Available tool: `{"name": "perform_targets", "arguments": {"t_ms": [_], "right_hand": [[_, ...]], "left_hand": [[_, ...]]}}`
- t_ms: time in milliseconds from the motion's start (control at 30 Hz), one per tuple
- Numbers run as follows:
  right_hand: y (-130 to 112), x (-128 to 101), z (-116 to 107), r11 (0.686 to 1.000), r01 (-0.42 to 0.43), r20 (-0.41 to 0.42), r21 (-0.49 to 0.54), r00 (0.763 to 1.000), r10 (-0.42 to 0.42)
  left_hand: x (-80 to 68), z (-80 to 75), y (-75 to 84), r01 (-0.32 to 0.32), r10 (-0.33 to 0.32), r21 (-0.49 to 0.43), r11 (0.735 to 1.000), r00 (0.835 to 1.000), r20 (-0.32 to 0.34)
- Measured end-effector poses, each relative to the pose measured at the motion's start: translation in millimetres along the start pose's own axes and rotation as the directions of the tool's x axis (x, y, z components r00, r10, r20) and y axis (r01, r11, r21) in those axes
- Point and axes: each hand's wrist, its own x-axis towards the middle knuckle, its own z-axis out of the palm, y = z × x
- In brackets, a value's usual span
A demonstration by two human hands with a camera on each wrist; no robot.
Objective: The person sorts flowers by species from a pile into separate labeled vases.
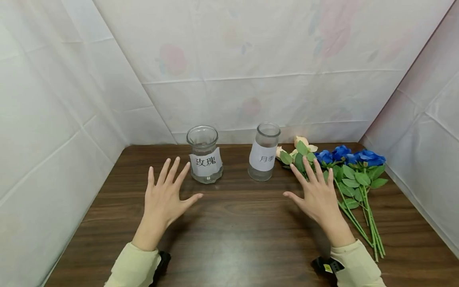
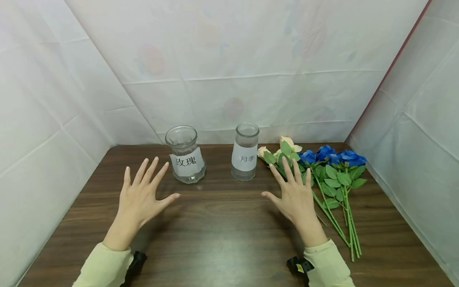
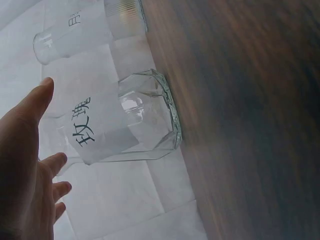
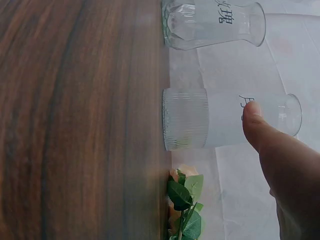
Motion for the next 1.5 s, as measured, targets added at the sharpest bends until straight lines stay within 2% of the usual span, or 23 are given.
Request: {"name": "perform_targets", "arguments": {"t_ms": [167, 400, 667, 867, 967, 1067, 1167, 1300, 1400, 1500], "right_hand": [[-1.1, 2.0, 0.2, 1.000, -0.005, 0.011, 0.002, 1.000, 0.005], [-2.2, -0.4, -0.7, 1.000, -0.021, 0.035, 0.022, 0.999, 0.020], [-0.2, 6.1, -4.5, 1.000, -0.012, 0.036, 0.019, 0.999, 0.011], [1.2, 4.1, -5.5, 1.000, 0.000, 0.017, 0.030, 1.000, 0.000], [-0.1, 3.4, -4.1, 1.000, 0.011, 0.005, 0.027, 1.000, -0.011], [-1.8, 3.4, -3.0, 1.000, 0.019, -0.003, 0.021, 1.000, -0.019], [-1.6, 4.3, -3.9, 1.000, 0.020, -0.005, 0.018, 1.000, -0.020], [-0.9, 5.0, -5.5, 1.000, 0.016, -0.001, 0.021, 1.000, -0.016], [-2.4, 4.3, -5.4, 1.000, 0.015, 0.004, 0.022, 1.000, -0.015], [-4.4, 3.8, -5.3, 0.999, 0.015, 0.005, 0.028, 1.000, -0.015]], "left_hand": [[-0.6, 1.3, -1.6, 0.002, -0.002, -0.021, 1.000, 1.000, 0.008], [-1.3, -1.3, -0.8, 0.034, -0.026, -0.132, 0.991, 0.998, 0.064], [15.1, -5.7, -7.2, 0.060, -0.044, -0.208, 0.976, 0.996, 0.082], [27.9, -2.9, -10.3, 0.063, -0.042, -0.281, 0.958, 0.996, 0.083], [32.8, -0.4, -10.7, 0.079, -0.053, -0.317, 0.945, 0.995, 0.090], [37.9, 4.7, -12.6, 0.122, -0.085, -0.367, 0.922, 0.990, 0.115], [45.1, 12.8, -15.5, 0.148, -0.111, -0.450, 0.881, 0.988, 0.107], [53.4, 24.3, -19.5, 0.133, -0.117, -0.604, 0.786, 0.991, 0.066], [56.9, 31.3, -22.6, 0.131, -0.115, -0.719, 0.683, 0.991, 0.071], [59.9, 37.5, -26.4, 0.166, -0.118, -0.803, 0.573, 0.986, 0.120]]}}
